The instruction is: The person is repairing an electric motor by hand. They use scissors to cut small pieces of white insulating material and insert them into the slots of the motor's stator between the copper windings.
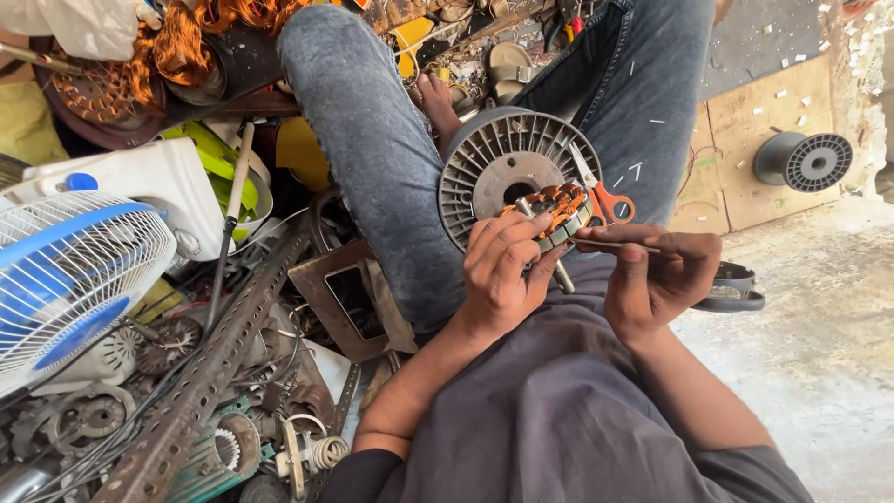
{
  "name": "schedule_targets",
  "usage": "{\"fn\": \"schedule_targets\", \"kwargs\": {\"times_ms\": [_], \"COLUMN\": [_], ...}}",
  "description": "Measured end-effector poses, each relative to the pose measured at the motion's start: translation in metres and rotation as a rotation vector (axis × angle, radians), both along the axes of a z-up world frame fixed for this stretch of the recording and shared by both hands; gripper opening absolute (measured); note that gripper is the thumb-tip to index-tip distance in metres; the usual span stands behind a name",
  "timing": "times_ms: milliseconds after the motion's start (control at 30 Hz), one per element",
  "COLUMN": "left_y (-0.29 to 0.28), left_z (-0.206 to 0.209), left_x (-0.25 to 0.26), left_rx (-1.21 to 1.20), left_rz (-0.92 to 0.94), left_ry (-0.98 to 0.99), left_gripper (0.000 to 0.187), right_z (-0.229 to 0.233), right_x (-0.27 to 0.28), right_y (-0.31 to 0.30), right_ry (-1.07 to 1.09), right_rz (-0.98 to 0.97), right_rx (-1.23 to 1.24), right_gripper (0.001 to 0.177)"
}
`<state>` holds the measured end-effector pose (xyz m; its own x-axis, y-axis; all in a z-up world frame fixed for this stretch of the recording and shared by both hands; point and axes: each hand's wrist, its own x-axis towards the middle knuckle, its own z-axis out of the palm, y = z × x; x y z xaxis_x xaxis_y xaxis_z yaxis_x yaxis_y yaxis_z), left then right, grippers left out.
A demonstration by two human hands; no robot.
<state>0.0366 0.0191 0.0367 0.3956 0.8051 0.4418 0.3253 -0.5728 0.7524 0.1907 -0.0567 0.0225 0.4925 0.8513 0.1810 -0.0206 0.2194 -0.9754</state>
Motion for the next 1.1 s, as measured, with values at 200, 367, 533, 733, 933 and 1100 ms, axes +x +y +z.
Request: {"fn": "schedule_targets", "kwargs": {"times_ms": [200, 367, 533, 733, 933, 1100], "left_y": [0.000, 0.003, 0.000, -0.003, 0.001, 0.004], "left_z": [0.001, 0.001, -0.001, -0.001, 0.003, 0.005], "left_x": [0.000, 0.000, 0.000, 0.000, 0.001, 0.004], "left_rx": [-0.001, -0.013, 0.016, 0.021, -0.031, -0.038], "left_rz": [0.010, 0.019, 0.004, 0.019, 0.033, 0.054], "left_ry": [0.009, 0.008, 0.017, 0.029, 0.024, -0.009], "left_gripper": [0.030, 0.030, 0.030, 0.031, 0.029, 0.031], "right_z": [0.004, 0.007, 0.001, -0.015, -0.016, -0.009], "right_x": [-0.008, -0.023, -0.031, -0.025, -0.021, -0.021], "right_y": [0.001, -0.001, 0.004, 0.013, 0.016, 0.008], "right_ry": [-0.124, -0.041, -0.259, -0.578, -0.630, -0.235], "right_rz": [-0.012, -0.037, -0.112, -0.172, -0.139, -0.205], "right_rx": [-0.016, -0.023, 0.083, 0.349, 0.314, 0.330], "right_gripper": [0.021, 0.017, 0.021, 0.020, 0.016, 0.021]}}
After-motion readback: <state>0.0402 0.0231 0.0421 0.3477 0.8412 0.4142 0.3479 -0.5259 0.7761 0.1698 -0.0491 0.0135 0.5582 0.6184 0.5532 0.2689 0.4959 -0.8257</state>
